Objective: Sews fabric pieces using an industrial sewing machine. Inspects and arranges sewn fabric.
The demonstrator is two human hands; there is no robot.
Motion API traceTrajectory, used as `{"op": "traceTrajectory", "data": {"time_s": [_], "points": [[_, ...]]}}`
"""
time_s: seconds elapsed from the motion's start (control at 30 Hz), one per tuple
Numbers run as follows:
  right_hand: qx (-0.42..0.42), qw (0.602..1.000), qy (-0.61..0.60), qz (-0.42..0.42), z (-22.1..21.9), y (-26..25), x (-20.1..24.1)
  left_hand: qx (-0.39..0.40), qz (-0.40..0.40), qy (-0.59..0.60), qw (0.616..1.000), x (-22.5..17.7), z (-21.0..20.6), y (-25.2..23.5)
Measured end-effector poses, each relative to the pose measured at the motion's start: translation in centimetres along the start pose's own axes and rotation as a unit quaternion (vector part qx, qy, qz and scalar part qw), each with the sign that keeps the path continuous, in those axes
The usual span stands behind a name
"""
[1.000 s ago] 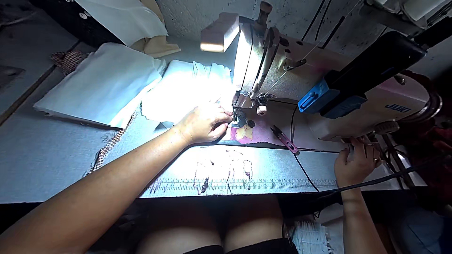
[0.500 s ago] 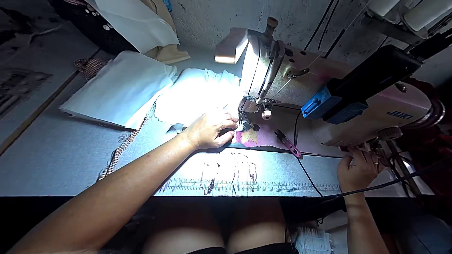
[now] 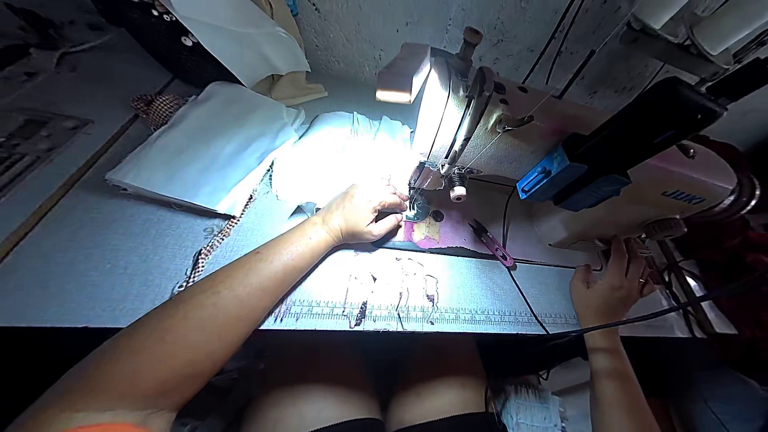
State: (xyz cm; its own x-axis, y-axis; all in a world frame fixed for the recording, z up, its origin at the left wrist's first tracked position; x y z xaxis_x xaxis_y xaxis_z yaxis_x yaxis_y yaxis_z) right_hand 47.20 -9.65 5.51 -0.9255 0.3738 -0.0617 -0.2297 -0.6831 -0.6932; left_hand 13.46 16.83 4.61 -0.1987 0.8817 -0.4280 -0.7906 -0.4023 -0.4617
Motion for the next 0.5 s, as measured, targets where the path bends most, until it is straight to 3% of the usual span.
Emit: {"op": "traceTrajectory", "data": {"time_s": [0.37,0.43,0.5], "points": [[-0.015,1.0,-0.025,0.009,0.4,-0.1,0.3,0.03,0.047,0.005,0.998,0.7,0.7,-0.9],[-0.063,0.996,-0.059,0.011,1.2,0.1,0.0,0.021,0.05,-0.001,0.999,1.0,0.8,-1.4],[-0.13,0.978,-0.156,-0.04,2.7,0.8,-0.8,0.025,0.064,-0.01,0.998,1.3,0.7,-1.9]]}}
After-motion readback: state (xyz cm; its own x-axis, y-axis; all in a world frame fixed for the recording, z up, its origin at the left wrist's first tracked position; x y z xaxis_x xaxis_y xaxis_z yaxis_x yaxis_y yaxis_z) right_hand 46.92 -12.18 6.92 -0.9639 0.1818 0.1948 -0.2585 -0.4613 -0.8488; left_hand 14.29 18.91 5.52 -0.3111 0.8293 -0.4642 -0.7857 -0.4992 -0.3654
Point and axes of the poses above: each hand's wrist, its own y-axis away from the middle knuckle, its own z-axis out of the back of the hand, x = y × z, the point moved 8 cm from there along -y, towards the middle knuckle, and after that the axes turned 14 degrees about z, right-handed, at the moved point
